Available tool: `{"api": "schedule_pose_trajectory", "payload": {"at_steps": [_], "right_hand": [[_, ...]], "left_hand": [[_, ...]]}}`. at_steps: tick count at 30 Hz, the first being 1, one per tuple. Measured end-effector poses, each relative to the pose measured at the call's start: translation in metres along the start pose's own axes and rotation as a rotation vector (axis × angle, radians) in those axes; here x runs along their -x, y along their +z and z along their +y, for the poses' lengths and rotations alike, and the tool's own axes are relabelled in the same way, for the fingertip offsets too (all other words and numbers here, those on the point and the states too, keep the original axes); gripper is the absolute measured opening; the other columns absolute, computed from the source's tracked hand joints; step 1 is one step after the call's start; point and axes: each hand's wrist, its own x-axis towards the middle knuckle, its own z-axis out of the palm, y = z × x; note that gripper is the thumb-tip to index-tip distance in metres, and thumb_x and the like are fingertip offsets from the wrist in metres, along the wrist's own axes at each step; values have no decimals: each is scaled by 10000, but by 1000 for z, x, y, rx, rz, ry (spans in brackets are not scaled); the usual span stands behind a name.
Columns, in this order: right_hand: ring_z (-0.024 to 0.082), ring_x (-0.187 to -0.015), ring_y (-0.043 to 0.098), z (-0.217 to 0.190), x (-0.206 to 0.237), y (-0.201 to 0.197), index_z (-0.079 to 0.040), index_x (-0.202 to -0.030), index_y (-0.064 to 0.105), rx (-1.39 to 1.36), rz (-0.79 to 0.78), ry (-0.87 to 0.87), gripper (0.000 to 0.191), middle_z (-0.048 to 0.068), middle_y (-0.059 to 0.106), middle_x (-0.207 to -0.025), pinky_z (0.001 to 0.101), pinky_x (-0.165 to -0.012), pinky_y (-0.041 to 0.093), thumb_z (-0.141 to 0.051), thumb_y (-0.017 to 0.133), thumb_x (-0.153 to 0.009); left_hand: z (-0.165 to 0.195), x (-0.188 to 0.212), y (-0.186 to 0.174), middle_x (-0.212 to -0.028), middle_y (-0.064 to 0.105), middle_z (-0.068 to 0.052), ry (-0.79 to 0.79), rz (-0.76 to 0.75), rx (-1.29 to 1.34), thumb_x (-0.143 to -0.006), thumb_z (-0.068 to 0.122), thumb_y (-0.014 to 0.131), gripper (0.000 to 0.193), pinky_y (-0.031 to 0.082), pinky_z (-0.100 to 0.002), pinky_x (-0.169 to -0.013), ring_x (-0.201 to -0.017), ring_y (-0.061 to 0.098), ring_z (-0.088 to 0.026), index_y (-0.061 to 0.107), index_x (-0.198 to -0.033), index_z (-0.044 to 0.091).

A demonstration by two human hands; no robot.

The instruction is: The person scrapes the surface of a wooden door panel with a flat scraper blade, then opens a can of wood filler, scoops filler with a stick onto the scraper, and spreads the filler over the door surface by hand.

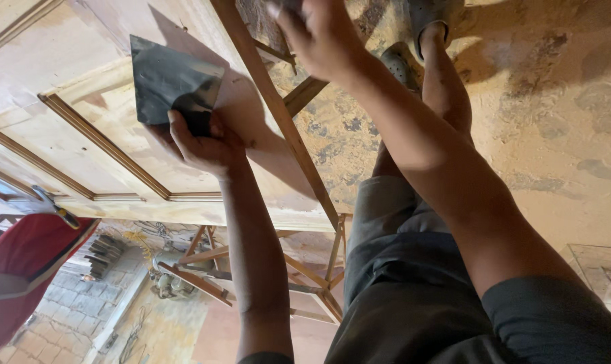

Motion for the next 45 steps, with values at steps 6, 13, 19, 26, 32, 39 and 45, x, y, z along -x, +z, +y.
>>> {"api": "schedule_pose_trajectory", "payload": {"at_steps": [6,13,19,26,32,39,45], "right_hand": [[282,-1321,652,-32,38,-7,-32,-1412,631,-105,70,-392,292,159,651,-1420,392,-1124,526,13,531,-1142],[297,-1432,561,-49,91,-6,-43,-1414,624,-64,-32,-334,390,141,594,-1497,385,-1195,459,104,582,-1056],[253,-1448,529,-48,121,-11,-71,-1391,643,-31,-94,-372,529,127,611,-1480,397,-1192,461,171,650,-921],[240,-832,623,-16,112,-26,-82,-1373,678,-280,-84,-112,336,147,692,-1029,330,-712,538,-29,527,-1078],[132,-707,570,27,15,17,-9,-1062,661,-574,243,8,250,80,618,-857,299,-626,496,-251,618,-1111],[178,-894,764,24,-14,26,23,-1112,706,-1147,67,173,193,107,747,-992,326,-769,646,-149,632,-1064],[174,-807,590,25,16,7,-54,-1090,621,-778,60,-167,196,54,601,-913,344,-758,515,-235,638,-1163]], "left_hand": [[-2,-1,-4,-1142,622,-149,-25,-33,5,-986,148,603,583,364,-264,-438,-652,529,-168,402,-1533,126],[0,2,-4,-1221,603,-117,8,-19,-56,-1005,132,572,565,385,-283,-486,-798,590,-158,421,-1545,66],[1,5,-4,-1150,588,-106,43,-79,-45,-1012,142,593,529,323,-266,-459,-658,456,-138,453,-1519,93],[2,5,1,-1069,583,-101,32,-64,-67,-990,142,592,494,315,-273,-442,-598,414,-152,475,-1467,92],[-1,1,-3,-934,569,-106,74,-81,-65,-1026,137,608,456,311,-278,-433,-513,338,-143,487,-1461,77],[-1,1,-3,-926,594,-114,56,-26,-39,-999,143,602,479,319,-279,-435,-498,352,-154,479,-1460,109],[0,3,-3,-980,619,-105,37,10,-54,-976,145,600,510,324,-273,-411,-503,369,-150,461,-1466,133]]}}
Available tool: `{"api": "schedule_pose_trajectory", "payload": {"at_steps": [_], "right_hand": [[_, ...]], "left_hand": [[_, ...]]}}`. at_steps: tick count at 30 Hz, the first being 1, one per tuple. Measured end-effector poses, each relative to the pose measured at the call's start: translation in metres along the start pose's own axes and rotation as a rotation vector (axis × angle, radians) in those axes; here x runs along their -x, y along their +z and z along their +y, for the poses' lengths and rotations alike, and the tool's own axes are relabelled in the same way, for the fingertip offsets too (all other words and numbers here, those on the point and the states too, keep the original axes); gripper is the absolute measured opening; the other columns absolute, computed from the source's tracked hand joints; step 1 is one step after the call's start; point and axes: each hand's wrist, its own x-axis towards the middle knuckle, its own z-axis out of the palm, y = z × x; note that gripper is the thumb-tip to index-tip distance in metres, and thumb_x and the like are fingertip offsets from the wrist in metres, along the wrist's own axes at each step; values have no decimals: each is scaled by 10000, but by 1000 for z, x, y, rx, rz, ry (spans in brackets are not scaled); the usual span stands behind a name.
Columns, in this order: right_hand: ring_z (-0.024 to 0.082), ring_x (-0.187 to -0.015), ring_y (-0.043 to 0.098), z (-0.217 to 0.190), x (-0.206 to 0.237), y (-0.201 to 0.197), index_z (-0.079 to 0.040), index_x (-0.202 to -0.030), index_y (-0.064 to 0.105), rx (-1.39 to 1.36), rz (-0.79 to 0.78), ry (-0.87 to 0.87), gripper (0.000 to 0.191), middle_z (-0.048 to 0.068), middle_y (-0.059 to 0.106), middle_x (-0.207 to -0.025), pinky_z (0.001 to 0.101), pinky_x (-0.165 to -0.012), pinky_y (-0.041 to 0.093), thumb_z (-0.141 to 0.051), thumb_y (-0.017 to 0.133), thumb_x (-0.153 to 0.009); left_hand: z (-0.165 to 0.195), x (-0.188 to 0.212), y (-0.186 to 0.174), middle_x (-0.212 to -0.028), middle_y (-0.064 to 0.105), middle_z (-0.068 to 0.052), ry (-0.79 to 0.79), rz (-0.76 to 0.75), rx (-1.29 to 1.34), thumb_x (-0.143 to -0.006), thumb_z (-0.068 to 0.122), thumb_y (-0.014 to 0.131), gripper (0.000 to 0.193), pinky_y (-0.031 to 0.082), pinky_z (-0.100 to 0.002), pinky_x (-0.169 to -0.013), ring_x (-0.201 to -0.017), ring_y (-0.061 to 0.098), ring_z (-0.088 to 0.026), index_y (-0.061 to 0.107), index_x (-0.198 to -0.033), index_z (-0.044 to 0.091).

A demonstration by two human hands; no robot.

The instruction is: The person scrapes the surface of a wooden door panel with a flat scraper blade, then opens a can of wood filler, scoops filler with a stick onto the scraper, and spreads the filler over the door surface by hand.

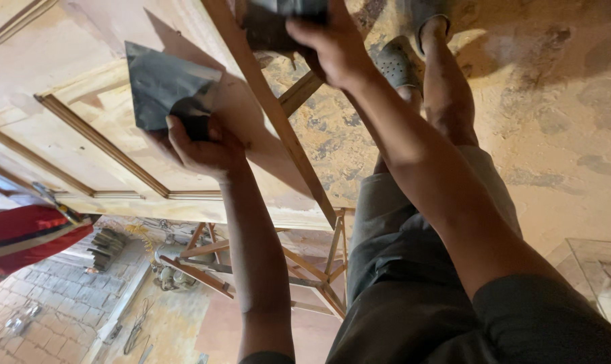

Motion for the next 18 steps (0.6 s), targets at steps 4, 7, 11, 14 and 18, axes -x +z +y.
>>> {"api": "schedule_pose_trajectory", "payload": {"at_steps": [4,7,11,14,18], "right_hand": [[80,-512,447,-8,29,6,-26,-1177,665,196,29,-6,401,-32,576,-693,264,-437,368,-393,565,-1049],[88,-539,447,-21,49,28,-85,-1049,681,287,129,138,270,-13,529,-679,292,-470,349,-329,586,-1111],[95,-546,520,-43,52,49,-53,-1178,671,430,114,165,134,4,596,-707,293,-470,402,-167,618,-1131],[165,-704,635,-64,45,57,12,-1390,582,623,89,36,286,109,667,-884,325,-600,504,-59,576,-1113],[276,-1109,750,-87,37,78,-5,-1509,465,769,-3,-67,376,227,650,-1352,349,-927,639,-1,544,-1141]], "left_hand": [[-1,1,0,-1003,592,-120,23,-6,1,-1018,140,612,499,329,-267,-437,-529,375,-141,470,-1495,105],[0,3,1,-1062,597,-118,16,4,-35,-1025,138,609,497,336,-272,-445,-571,399,-143,471,-1497,69],[2,5,3,-1045,608,-118,-10,-15,-18,-991,153,608,512,342,-271,-425,-549,413,-146,464,-1480,105],[1,4,1,-1047,599,-122,-56,-11,7,-979,165,609,524,344,-272,-418,-556,430,-149,453,-1478,129],[-5,-1,-7,-1217,616,-156,60,11,-118,-1032,139,616,550,383,-297,-511,-739,524,-160,468,-1548,22]]}}
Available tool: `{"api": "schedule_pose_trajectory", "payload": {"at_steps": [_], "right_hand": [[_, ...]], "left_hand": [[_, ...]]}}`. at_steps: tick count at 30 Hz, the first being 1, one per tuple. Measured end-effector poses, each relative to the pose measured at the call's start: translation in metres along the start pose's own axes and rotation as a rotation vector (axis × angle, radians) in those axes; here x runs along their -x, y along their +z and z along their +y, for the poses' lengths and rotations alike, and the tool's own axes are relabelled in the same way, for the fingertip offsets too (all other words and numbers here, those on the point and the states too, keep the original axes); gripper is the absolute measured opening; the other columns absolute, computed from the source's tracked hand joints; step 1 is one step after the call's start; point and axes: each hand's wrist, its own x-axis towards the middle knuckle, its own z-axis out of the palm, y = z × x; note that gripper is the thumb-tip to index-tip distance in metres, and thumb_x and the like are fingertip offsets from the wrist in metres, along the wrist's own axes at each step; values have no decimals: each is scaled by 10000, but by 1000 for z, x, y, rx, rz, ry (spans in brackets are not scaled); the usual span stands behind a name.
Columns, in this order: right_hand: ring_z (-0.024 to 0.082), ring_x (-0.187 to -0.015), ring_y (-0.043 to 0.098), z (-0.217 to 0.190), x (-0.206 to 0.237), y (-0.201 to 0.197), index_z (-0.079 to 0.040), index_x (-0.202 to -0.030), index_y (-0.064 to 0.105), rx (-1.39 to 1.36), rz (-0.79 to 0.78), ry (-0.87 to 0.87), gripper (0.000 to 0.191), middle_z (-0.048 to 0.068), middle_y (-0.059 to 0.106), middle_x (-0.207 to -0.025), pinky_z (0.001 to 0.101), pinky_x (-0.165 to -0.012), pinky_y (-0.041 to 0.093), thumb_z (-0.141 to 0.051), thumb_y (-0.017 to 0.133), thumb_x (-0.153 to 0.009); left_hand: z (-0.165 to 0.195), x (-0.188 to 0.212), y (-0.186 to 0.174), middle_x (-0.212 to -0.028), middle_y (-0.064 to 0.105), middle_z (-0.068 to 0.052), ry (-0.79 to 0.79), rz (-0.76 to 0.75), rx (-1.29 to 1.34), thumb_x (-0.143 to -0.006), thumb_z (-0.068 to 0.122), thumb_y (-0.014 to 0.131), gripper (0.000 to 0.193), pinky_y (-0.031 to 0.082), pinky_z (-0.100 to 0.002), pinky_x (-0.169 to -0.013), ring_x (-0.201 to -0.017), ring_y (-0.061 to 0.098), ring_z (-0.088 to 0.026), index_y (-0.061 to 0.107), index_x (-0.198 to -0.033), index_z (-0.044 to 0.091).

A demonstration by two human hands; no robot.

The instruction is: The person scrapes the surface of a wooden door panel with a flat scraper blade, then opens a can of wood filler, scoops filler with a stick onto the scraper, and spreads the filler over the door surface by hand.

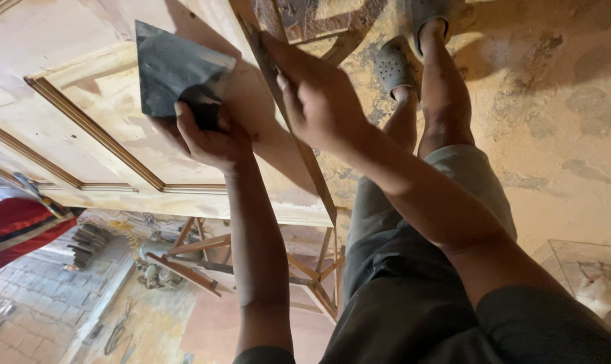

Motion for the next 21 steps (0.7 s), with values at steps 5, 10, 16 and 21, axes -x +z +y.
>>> {"api": "schedule_pose_trajectory", "payload": {"at_steps": [5,10,16,21], "right_hand": [[358,-1312,669,-27,9,-1,-14,-1577,391,98,-60,-14,550,233,525,-1541,377,-1031,604,42,567,-1060],[325,-1260,690,-27,34,-21,-30,-1585,386,80,-117,-98,582,230,573,-1504,314,-910,675,45,560,-1035],[144,-684,620,28,-17,-46,-166,-1561,525,130,-24,0,452,92,692,-933,259,-595,505,-55,544,-1123],[255,-950,677,38,-36,-15,-117,-1424,630,-10,-117,82,324,146,716,-1228,359,-823,562,-29,588,-1115]], "left_hand": [[-13,0,-22,-1444,420,-140,675,-200,-612,-1058,157,600,470,533,-325,-693,-1039,538,-240,433,-1493,94],[-23,-5,-33,-1597,399,-177,365,-189,-422,-1126,134,627,414,578,-285,-858,-1186,540,-227,514,-1498,-10],[-6,-4,-13,-1094,579,-132,-57,-86,123,-1022,143,616,523,366,-248,-423,-587,463,-124,450,-1512,66],[10,2,7,-1050,594,-109,-100,-59,155,-994,142,614,579,333,-272,-433,-529,392,-138,417,-1538,137]]}}
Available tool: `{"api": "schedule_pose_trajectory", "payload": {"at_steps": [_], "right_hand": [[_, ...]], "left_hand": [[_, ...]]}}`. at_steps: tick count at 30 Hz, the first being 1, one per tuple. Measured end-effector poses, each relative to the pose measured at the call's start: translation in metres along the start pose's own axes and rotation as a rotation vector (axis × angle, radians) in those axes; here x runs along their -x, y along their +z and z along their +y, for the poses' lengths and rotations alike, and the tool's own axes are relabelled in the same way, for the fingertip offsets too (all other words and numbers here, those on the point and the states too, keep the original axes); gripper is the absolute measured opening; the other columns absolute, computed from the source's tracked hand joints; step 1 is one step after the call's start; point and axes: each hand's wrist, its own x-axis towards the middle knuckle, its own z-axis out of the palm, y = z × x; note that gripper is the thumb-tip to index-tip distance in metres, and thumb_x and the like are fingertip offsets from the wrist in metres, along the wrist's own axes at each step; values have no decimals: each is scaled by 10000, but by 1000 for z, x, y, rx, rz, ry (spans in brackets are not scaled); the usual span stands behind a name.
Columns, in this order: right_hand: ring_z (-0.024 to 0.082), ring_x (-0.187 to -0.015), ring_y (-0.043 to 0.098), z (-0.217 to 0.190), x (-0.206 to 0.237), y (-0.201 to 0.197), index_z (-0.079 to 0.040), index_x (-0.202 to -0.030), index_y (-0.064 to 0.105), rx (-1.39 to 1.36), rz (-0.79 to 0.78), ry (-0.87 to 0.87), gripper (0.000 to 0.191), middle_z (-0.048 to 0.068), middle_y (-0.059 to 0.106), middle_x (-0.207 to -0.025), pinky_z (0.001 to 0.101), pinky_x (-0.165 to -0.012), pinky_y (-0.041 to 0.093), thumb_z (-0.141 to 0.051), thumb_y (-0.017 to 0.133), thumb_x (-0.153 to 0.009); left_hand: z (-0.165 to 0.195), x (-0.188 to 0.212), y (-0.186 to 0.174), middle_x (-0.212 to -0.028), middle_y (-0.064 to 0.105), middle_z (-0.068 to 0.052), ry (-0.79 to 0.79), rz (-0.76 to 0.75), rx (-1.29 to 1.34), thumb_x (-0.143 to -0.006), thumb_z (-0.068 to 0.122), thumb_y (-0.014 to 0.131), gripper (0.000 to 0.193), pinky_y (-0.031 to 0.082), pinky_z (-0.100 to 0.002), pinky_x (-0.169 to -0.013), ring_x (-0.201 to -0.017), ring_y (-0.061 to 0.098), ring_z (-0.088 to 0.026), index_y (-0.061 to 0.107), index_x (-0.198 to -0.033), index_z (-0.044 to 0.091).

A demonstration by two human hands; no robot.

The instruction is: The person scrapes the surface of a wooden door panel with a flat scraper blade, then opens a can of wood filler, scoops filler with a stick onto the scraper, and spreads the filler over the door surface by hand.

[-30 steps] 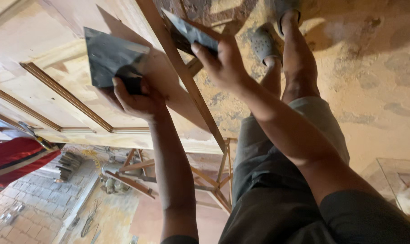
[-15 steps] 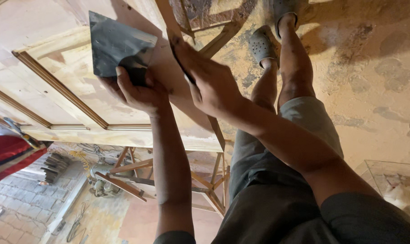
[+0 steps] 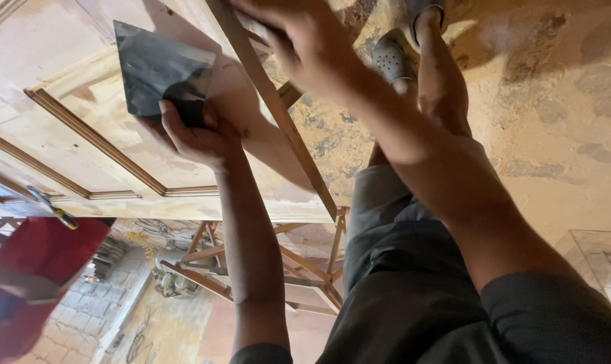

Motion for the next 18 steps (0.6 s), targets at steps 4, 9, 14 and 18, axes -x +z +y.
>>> {"api": "schedule_pose_trajectory", "payload": {"at_steps": [4,9,14,18], "right_hand": [[319,-1407,591,-25,74,11,-76,-1474,567,-77,26,-120,392,172,613,-1478,426,-1214,492,32,539,-1099],[300,-1304,655,-32,124,2,-98,-1408,602,-49,-26,-166,358,161,653,-1406,397,-1089,564,17,543,-1074],[241,-542,667,13,85,5,-140,-1341,683,60,-162,388,332,165,736,-711,319,-484,514,-103,540,-1043],[181,-858,695,67,41,30,-18,-1216,604,-698,131,402,259,105,701,-1017,314,-750,600,-179,700,-1037]], "left_hand": [[0,1,0,-1077,608,-136,-6,-28,0,-991,147,606,575,338,-286,-434,-561,410,-161,418,-1535,120],[-4,-2,-6,-1061,622,-121,29,-8,8,-977,152,612,577,322,-277,-402,-506,371,-143,429,-1524,125],[-5,-3,-7,-953,561,-143,39,-76,-7,-1023,149,621,557,316,-298,-444,-511,346,-164,426,-1545,127],[-5,-4,-9,-1017,602,-116,13,-10,9,-994,147,604,556,313,-278,-450,-539,364,-153,425,-1521,153]]}}
